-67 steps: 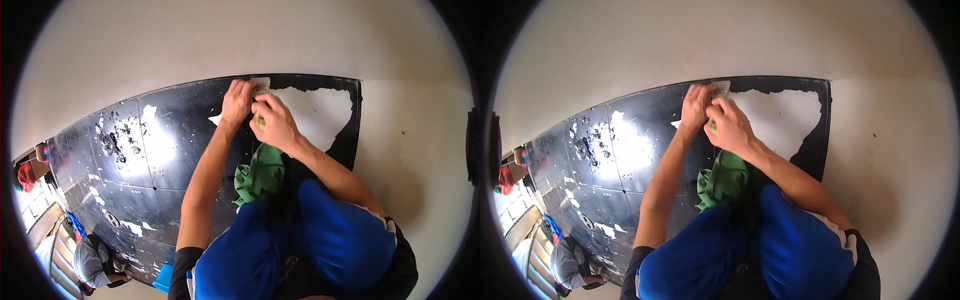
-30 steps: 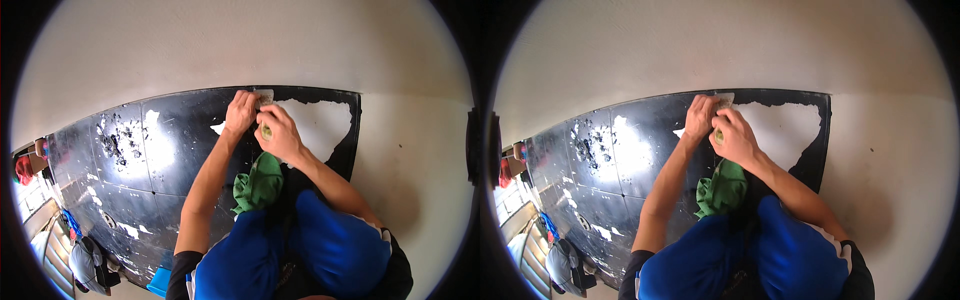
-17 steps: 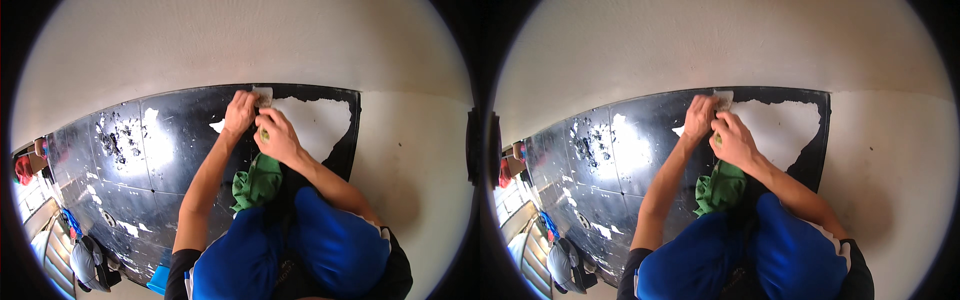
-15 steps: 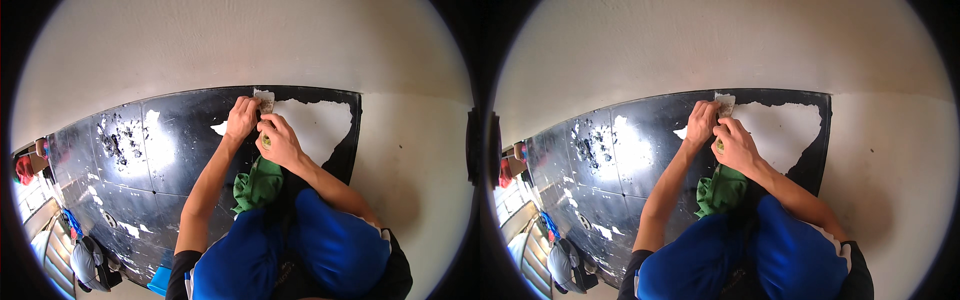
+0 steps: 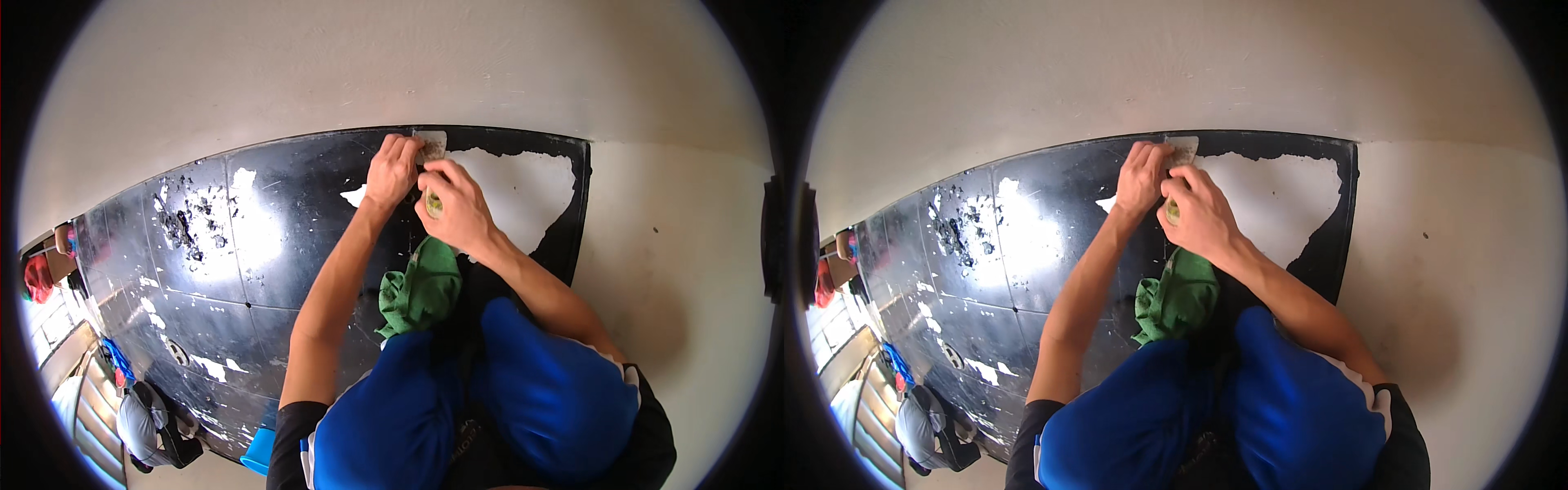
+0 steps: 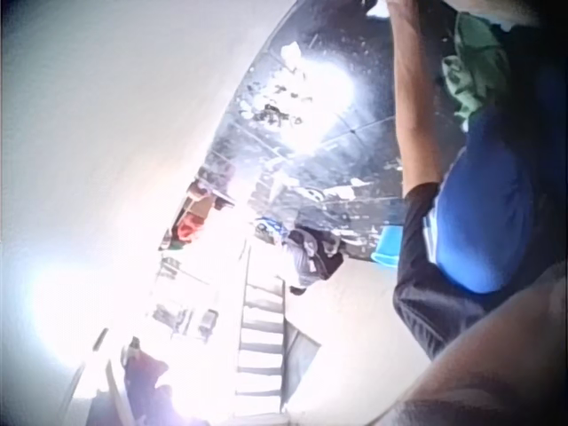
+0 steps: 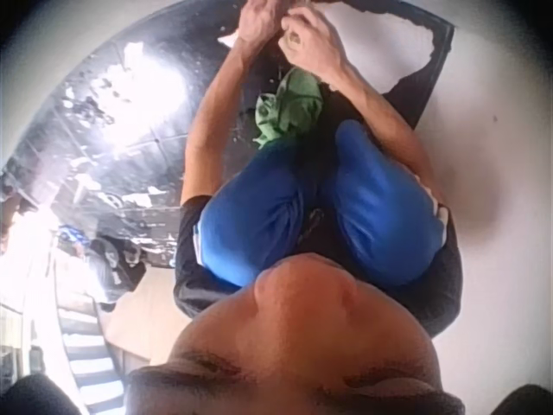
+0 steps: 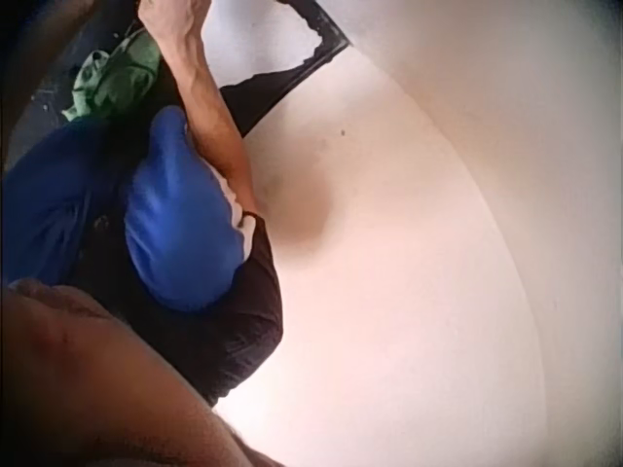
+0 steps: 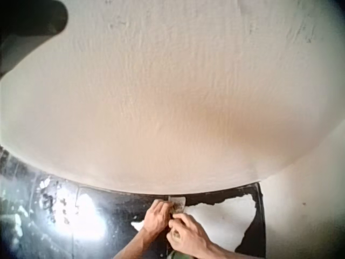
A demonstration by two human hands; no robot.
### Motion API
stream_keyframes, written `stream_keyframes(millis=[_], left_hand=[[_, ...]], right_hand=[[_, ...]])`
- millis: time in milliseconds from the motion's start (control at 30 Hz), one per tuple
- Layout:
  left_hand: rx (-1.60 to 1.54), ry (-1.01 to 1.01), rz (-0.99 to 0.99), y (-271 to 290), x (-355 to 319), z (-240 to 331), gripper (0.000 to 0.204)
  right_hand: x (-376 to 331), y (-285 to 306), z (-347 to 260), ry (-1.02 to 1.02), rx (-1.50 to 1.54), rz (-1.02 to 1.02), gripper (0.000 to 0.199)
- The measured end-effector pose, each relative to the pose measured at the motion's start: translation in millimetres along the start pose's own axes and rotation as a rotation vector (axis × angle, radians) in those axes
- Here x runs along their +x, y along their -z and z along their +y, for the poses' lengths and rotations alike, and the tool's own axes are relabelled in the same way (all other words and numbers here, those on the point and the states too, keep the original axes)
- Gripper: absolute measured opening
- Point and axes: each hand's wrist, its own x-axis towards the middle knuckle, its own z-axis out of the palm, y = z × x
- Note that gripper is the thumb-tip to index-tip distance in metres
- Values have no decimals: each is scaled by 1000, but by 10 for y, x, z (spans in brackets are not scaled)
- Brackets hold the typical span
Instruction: The person uses a scraper to remove peeling white paint from a black surface and wipes the area with a green cloth.
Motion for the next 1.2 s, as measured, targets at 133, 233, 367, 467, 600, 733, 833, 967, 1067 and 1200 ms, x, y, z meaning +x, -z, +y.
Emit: stream_keyframes(millis=[133,233,367,467,600,733,833,967,1067,1200], left_hand=[[10,-8,30,-12,1,1,29],[-7,-22,11,14,53,-66,30],[20,-54,78,-67,-73,28,32],[11,-15,-17,-15,77,-102,37],[33,-62,18,-53,-9,-46,38],[25,-67,38,-32,77,-17,31],[42,-78,34,16,90,-44,25],[63,-85,80,-21,-3,56,26],[11,-21,-11,8,100,-57,39],[28,-81,51,-26,25,41,25]], right_hand=[[15,-11,-10,11,-6,11,24],[65,7,-40,-1,-8,-3,23],[-84,-45,-54,25,-49,-2,24],[89,-25,-2,28,-27,11,25],[-73,-49,2,-6,-31,-9,26],[-19,-45,30,32,-39,19,26],[71,-23,-35,12,-37,19,26],[-82,-36,-38,-14,-11,-8,25],[93,-46,-11,36,-40,51,23],[-73,-31,-5,-12,-47,4,24]])
